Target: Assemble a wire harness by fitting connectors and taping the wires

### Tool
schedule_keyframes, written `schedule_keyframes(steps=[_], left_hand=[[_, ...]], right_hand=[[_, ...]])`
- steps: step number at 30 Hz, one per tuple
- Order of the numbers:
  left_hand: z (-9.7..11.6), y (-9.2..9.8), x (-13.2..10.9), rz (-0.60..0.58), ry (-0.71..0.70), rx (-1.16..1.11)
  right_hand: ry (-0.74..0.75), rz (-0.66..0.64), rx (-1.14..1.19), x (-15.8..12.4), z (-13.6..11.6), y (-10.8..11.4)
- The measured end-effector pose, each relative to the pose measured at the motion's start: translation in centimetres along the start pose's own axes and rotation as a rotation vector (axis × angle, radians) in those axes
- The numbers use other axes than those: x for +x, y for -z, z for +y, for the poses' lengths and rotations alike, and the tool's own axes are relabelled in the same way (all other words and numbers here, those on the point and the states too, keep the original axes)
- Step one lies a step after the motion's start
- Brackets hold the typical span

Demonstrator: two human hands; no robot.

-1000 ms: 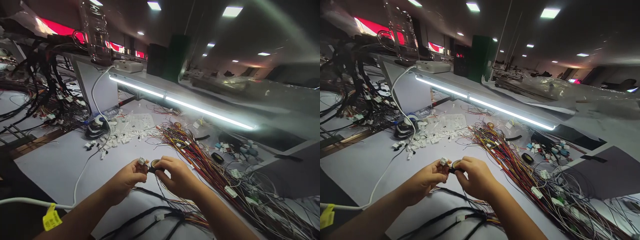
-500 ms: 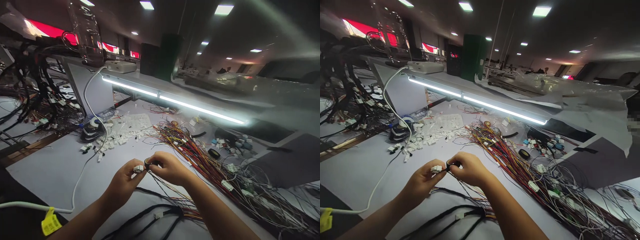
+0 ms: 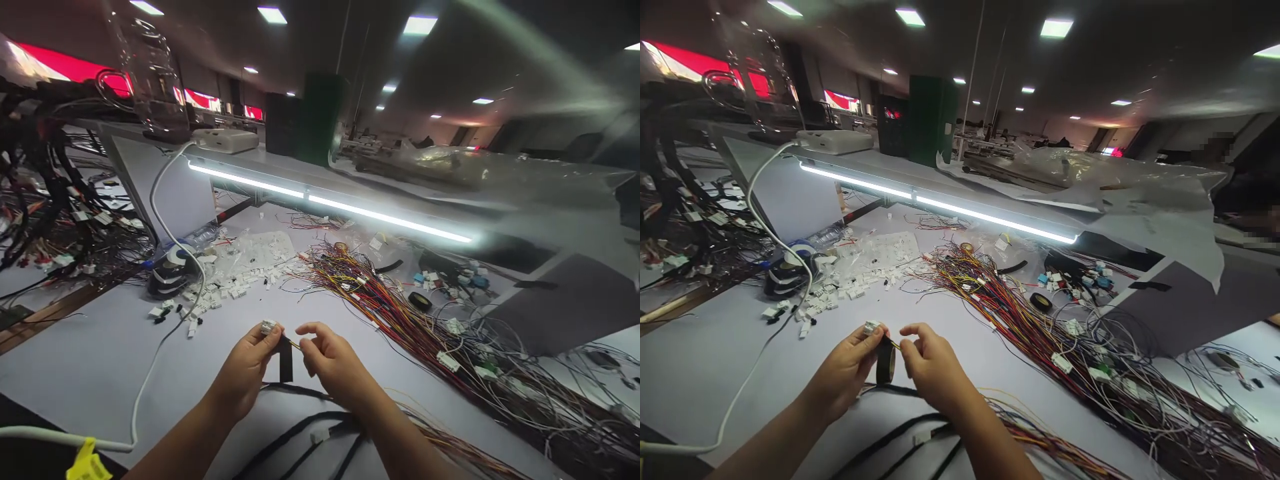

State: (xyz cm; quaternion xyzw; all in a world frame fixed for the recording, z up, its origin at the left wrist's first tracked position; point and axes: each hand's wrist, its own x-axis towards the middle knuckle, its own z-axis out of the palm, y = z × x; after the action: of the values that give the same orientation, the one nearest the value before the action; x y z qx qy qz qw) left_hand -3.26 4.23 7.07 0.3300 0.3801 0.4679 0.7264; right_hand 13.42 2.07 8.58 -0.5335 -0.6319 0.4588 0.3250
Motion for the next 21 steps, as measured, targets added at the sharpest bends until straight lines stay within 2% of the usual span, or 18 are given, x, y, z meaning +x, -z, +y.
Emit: schedule_keyframes(steps=[4,7,10,12,14,16,18,19,21], left_hand=[[-0.4,0.0,0.2,0.014,0.067,-0.102],[-0.4,0.0,0.2,-0.005,0.038,-0.077],[-0.7,0.2,0.2,-0.012,0.019,-0.061],[-1.1,0.2,0.2,0.002,0.001,-0.095],[-1.4,0.0,0.0,0.035,-0.062,-0.104],[-1.5,-0.3,-0.2,0.053,-0.202,-0.026],[-1.2,-0.6,-0.3,0.035,-0.351,0.097],[-1.0,-0.6,-0.3,0.013,-0.398,0.152],[-0.6,-0.5,-0.1,-0.019,-0.408,0.222]], right_hand=[[0.187,0.008,-0.285,-0.9,-0.5,-0.1],[0.222,0.057,-0.382,-0.8,-1.6,-1.2],[0.244,0.079,-0.377,-0.3,-2.2,-2.1],[0.269,0.087,-0.259,0.2,-1.7,-2.2],[0.167,0.152,-0.035,0.8,-0.6,-1.8],[-0.073,0.196,0.217,1.2,0.8,-1.1],[-0.267,0.11,0.382,1.2,1.7,-0.4],[-0.294,0.052,0.42,1.0,1.9,0.0],[-0.225,0.005,0.417,0.4,1.7,0.5]])
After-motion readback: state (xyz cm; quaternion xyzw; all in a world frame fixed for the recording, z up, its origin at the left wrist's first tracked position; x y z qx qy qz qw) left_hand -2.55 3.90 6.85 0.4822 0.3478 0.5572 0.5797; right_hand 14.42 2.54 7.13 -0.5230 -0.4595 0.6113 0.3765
